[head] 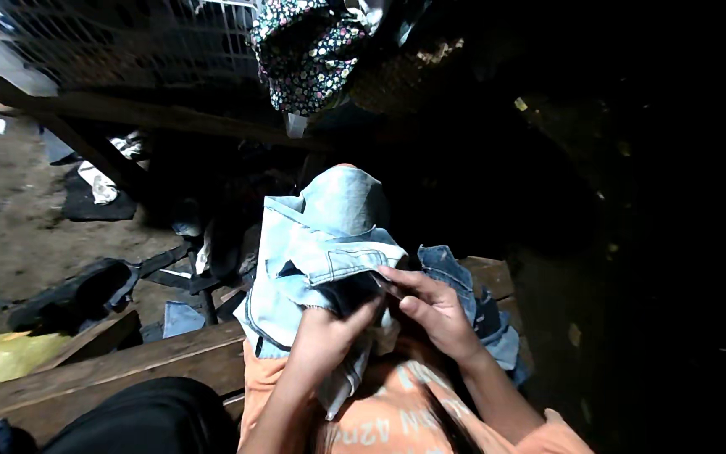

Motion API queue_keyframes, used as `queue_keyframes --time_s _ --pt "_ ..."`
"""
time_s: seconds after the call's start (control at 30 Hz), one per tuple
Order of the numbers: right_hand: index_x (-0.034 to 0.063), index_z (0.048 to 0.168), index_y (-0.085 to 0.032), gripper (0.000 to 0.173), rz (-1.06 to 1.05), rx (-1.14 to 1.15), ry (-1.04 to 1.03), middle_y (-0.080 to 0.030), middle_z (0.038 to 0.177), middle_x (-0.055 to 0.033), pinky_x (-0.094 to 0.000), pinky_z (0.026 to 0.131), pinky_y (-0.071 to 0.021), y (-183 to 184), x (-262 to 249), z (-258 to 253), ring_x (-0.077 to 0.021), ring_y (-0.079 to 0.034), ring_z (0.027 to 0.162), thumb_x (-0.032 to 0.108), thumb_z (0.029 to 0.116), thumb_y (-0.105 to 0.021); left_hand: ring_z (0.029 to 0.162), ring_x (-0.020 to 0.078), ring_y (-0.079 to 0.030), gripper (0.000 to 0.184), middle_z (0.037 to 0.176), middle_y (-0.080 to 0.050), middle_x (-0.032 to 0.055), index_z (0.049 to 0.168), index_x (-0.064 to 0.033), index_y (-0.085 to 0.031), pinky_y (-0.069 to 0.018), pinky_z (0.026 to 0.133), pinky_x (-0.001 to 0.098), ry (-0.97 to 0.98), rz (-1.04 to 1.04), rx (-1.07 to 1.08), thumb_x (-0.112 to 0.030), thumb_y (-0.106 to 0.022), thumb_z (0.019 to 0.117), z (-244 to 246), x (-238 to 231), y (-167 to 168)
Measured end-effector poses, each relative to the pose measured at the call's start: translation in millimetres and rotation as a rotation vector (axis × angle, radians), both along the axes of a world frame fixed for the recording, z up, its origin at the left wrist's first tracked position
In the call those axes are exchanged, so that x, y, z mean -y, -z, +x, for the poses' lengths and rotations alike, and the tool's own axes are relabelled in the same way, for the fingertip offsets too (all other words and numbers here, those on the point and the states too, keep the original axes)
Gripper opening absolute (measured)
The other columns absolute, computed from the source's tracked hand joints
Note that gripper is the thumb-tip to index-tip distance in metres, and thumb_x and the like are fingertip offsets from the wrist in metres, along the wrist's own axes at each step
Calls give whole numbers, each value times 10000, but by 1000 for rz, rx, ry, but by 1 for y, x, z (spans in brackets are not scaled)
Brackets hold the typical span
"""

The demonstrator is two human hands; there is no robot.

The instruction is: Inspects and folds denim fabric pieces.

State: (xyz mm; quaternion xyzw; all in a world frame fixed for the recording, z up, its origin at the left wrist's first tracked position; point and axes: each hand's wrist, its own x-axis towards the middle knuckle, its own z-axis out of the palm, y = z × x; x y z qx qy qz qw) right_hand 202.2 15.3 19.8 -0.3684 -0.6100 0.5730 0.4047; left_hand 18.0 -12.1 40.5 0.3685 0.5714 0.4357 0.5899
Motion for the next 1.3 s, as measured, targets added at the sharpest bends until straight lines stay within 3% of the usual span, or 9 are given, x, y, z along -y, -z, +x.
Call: queue_keyframes --time_s 0.1,0.23,0.33,0.43,0.9,1.0,1.17,1.27,1.3 --pt "87 1357 -642 425 -128 -60 -80 -673 1316 93 -206 1005 -514 -4 -5 1 27 -614 1165 353 1038 -548 853 -42 -692 222 886 -736 -89 1030 -40 -690 -588 827 182 -80 -68 81 -79 -770 827 1 -3 -2" --pt "46 1403 -598 544 74 228 -103 -684 1305 -30 -196 1009 -508 -11 -6 9 13 -623 1154 447 1051 -491 833 -30 -703 254 861 -740 -104 1014 -60 -676 -600 808 185 -187 -88 192 -20 -782 787 1 -3 -6" --pt "170 1398 -622 524 316 528 -8 -697 941 -68 -200 724 -526 -15 -4 13 -49 -636 801 524 1035 -488 852 -49 -695 284 876 -741 -135 997 -115 -687 -593 820 175 -189 -22 236 -17 -805 758 1 -1 -2" --pt "193 1398 -622 511 402 657 29 -664 860 -75 -235 625 -515 -19 0 14 -103 -616 705 526 1037 -480 849 -24 -703 279 879 -743 -112 993 -113 -698 -600 815 192 -148 -1 256 -3 -780 749 -1 1 1" --pt "263 1333 -686 430 480 724 45 -544 744 -29 -224 523 -420 -23 -1 13 -96 -511 604 504 1045 -476 832 -52 -691 209 858 -733 -96 979 -58 -700 -589 800 171 -68 -45 80 -101 -775 789 0 8 5" --pt "212 1323 -694 461 474 732 29 -602 767 -48 -240 541 -458 -23 -2 11 -115 -561 622 507 1032 -492 903 -85 -664 265 931 -742 -20 1018 41 -707 -541 857 133 24 40 -102 -132 -779 829 1 11 1" --pt "156 1263 -727 462 413 599 110 -647 821 -45 -192 612 -481 -10 2 6 -56 -591 694 497 1018 -533 942 -46 -669 307 974 -744 34 1047 57 -706 -531 890 155 79 73 -196 -118 -791 809 2 8 1" --pt "50 1260 -703 377 27 165 80 -732 1151 31 -149 907 -530 -3 6 2 54 -647 1008 323 1032 -576 957 -37 -664 310 991 -737 15 1062 26 -707 -535 905 181 91 52 -208 -99 -794 793 2 4 5" --pt "96 1234 -714 312 -168 17 87 -726 1107 126 -105 840 -514 -3 7 0 105 -627 935 294 1027 -589 956 -29 -664 306 992 -735 23 1062 34 -705 -536 904 189 84 64 -193 -94 -787 797 2 3 10"
